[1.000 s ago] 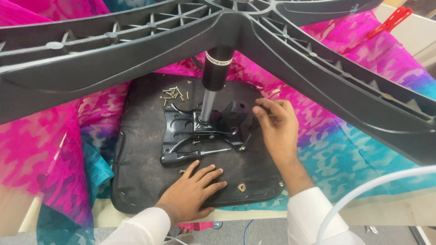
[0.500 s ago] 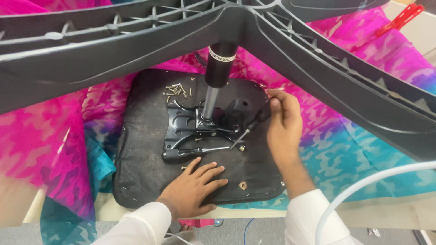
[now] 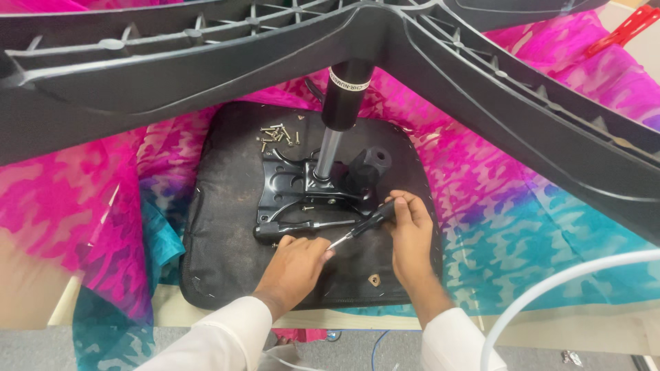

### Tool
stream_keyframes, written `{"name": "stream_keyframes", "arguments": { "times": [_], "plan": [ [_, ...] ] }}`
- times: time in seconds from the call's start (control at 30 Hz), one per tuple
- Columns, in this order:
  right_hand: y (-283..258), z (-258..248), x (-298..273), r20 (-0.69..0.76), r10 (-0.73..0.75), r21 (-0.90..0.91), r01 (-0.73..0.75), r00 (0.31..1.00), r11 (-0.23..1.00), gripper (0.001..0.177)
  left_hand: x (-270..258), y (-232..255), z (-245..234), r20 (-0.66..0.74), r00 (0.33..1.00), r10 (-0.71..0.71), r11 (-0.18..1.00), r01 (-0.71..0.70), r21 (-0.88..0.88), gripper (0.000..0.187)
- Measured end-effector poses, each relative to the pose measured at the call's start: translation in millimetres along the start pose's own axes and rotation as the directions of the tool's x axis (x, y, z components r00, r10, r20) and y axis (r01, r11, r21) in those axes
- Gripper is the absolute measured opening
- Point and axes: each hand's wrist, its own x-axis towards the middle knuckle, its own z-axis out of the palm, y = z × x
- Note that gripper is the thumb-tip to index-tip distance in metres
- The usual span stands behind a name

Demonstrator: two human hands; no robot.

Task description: The person uses a screwdriver to tighten screws into the underside of an office chair seat, securing the seat to the chair's gas lift mechanism. The person works on multiple screw locations around the central mounting plate.

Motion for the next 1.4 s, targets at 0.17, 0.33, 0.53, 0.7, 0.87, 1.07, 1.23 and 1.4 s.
{"name": "stream_keyframes", "arguments": {
  "times": [0.17, 0.33, 0.53, 0.7, 0.87, 1.07, 1.23, 1.4],
  "plan": [
    [-3.5, -17.6, 38.2, 0.131, -0.311, -0.740, 0.302, 0.941, 0.601, 0.028, -5.1, -12.2, -3.3, -0.008, 0.996, 0.093, 0.995, -0.093, 0.046, 0.003],
    [10.4, -15.3, 71.4, 0.305, -0.116, -0.919, 0.324, 0.945, 0.223, 0.035, -4.2, -7.2, -10.8, 0.007, 0.988, 0.155, 0.986, -0.155, 0.063, 0.007],
    [19.7, -10.5, 60.9, 0.366, -0.031, -0.901, 0.362, 0.930, 0.241, 0.027, -4.9, -3.6, -13.5, 0.002, 0.985, 0.175, 0.980, -0.174, 0.101, 0.007],
    [13.7, 9.2, 52.8, 0.163, 0.060, -0.928, 0.132, 0.985, 0.349, 0.037, -5.1, -5.3, -12.0, 0.011, 0.983, 0.182, 0.974, -0.182, 0.135, 0.006],
    [17.6, 18.4, 44.0, 0.371, -0.081, -0.912, 0.380, 0.925, 0.158, 0.039, -6.6, -11.2, -7.3, 0.021, 0.987, 0.161, 0.977, -0.163, 0.140, 0.005],
    [13.4, -0.6, 42.0, 0.332, -0.022, -0.931, 0.332, 0.943, 0.150, 0.031, -8.6, -16.8, -0.1, 0.011, 0.985, 0.174, 0.974, -0.173, 0.145, 0.005],
    [6.0, -11.2, 31.3, 0.381, -0.010, -0.898, 0.373, 0.925, 0.233, 0.022, -10.9, -19.0, 3.3, -0.015, 0.985, 0.174, 0.975, -0.170, 0.141, 0.005],
    [3.0, -8.0, 21.4, 0.221, 0.095, -0.959, 0.198, 0.971, 0.203, 0.025, -10.6, -20.3, 3.9, -0.012, 0.984, 0.177, 0.976, -0.174, 0.133, 0.006]
  ]
}}
